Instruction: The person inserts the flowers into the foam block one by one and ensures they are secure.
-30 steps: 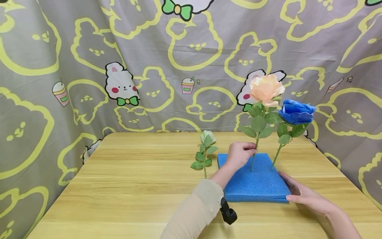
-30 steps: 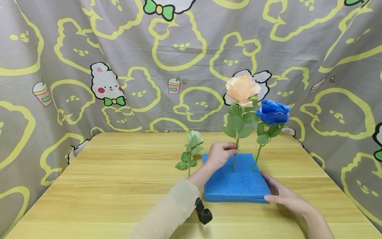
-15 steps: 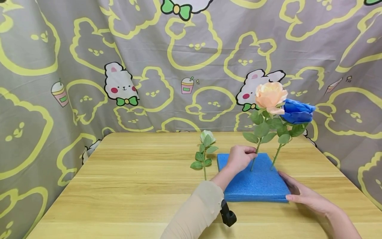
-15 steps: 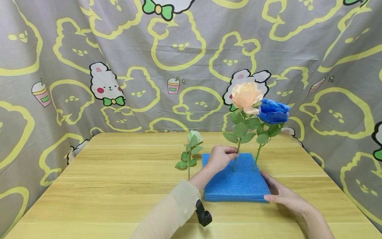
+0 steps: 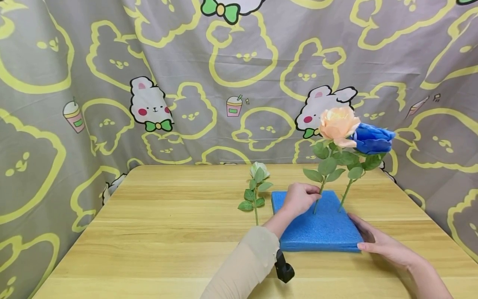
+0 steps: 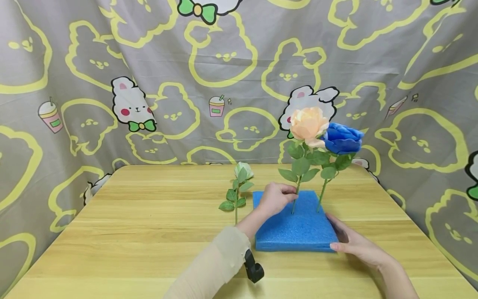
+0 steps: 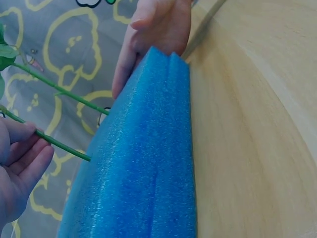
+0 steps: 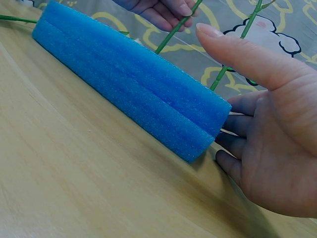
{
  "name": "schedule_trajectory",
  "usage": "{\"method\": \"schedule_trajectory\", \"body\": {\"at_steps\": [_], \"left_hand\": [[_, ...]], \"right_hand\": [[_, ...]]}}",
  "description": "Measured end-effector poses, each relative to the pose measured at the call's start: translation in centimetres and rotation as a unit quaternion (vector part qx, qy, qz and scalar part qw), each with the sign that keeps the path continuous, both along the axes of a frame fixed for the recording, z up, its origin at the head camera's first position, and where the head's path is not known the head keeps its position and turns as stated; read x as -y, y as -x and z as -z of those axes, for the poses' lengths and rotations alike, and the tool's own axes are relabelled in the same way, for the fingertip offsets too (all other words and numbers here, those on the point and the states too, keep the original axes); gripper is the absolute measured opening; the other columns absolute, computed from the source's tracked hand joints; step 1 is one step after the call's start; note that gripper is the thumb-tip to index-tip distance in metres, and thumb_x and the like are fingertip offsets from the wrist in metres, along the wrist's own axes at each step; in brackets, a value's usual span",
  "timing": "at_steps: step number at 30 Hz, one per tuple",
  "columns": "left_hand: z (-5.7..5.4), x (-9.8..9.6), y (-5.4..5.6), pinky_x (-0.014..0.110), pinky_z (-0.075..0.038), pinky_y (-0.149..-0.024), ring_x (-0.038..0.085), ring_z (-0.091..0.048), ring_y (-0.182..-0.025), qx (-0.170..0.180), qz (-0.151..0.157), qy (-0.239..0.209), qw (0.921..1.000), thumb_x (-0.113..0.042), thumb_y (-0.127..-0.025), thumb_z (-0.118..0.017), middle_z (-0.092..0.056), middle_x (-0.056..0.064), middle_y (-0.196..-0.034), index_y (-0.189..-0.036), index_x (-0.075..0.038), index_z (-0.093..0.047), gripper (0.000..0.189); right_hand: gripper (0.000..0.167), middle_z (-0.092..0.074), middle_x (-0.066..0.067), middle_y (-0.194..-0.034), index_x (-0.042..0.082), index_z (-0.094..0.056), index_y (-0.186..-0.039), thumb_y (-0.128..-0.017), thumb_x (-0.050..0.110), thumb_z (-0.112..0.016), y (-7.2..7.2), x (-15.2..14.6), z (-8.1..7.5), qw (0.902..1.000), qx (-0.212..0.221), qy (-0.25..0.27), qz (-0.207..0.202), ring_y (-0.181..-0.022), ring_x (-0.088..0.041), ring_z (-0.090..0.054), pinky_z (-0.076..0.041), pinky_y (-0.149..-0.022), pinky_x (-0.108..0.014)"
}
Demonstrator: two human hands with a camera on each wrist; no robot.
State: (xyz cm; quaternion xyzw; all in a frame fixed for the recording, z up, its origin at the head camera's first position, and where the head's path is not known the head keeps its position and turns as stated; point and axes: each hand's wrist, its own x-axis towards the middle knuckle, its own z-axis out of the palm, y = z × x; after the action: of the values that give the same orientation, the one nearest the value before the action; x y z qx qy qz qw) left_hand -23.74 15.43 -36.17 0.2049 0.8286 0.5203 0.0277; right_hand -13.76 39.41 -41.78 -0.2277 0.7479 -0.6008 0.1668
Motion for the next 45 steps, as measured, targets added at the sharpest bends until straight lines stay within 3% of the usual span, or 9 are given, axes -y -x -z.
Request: {"method": "schedule_trajectory", "body": {"at_steps": [12,28,36,45], "left_hand": [[-0.2,0.0,0.0,0.015,-0.048,-0.061,0.001,-0.062,-0.078,0.022,-0.008,0.007,0.9997,-0.016,-0.083,-0.071,-0.070,-0.008,-0.089,-0.093,-0.015,-0.076,0.011],[0.4,0.2,0.1,0.016,-0.046,-0.059,0.000,-0.057,-0.071,0.011,-0.006,-0.005,0.9999,-0.018,-0.083,-0.071,-0.067,-0.010,-0.083,-0.088,-0.014,-0.075,0.007],[0.4,1.6,0.5,0.019,-0.047,-0.059,0.003,-0.056,-0.069,0.038,-0.002,-0.044,0.9983,-0.025,-0.081,-0.073,-0.064,-0.009,-0.079,-0.091,-0.013,-0.073,0.016],[-0.9,4.7,1.0,0.019,-0.047,-0.061,0.004,-0.059,-0.069,0.034,-0.007,-0.061,0.9975,-0.023,-0.084,-0.070,-0.067,-0.005,-0.078,-0.092,-0.008,-0.072,0.016]], "right_hand": [[0.076,-0.016,0.031,-0.135,-0.009,0.013,-0.141,-0.095,0.004,-0.046,-0.1,0.1,-0.1,0.9999,0.012,-0.004,0.009,-0.120,0.023,-0.018,-0.022,-0.093,-0.002],[0.074,-0.017,0.031,-0.136,-0.009,0.012,-0.141,-0.096,0.003,-0.045,-0.2,0.2,-0.3,0.9999,0.008,-0.006,0.007,-0.121,0.022,-0.018,-0.023,-0.093,-0.003],[0.074,-0.017,0.031,-0.137,-0.010,0.012,-0.140,-0.095,0.001,-0.045,-0.1,0.2,-0.1,1.0000,-0.003,-0.002,0.001,-0.122,0.022,-0.017,-0.022,-0.094,-0.002],[0.073,-0.018,0.032,-0.138,-0.010,0.011,-0.141,-0.095,0.002,-0.045,-0.1,0.2,-0.1,0.9999,-0.012,-0.002,0.001,-0.122,0.022,-0.017,-0.022,-0.094,-0.002]]}}
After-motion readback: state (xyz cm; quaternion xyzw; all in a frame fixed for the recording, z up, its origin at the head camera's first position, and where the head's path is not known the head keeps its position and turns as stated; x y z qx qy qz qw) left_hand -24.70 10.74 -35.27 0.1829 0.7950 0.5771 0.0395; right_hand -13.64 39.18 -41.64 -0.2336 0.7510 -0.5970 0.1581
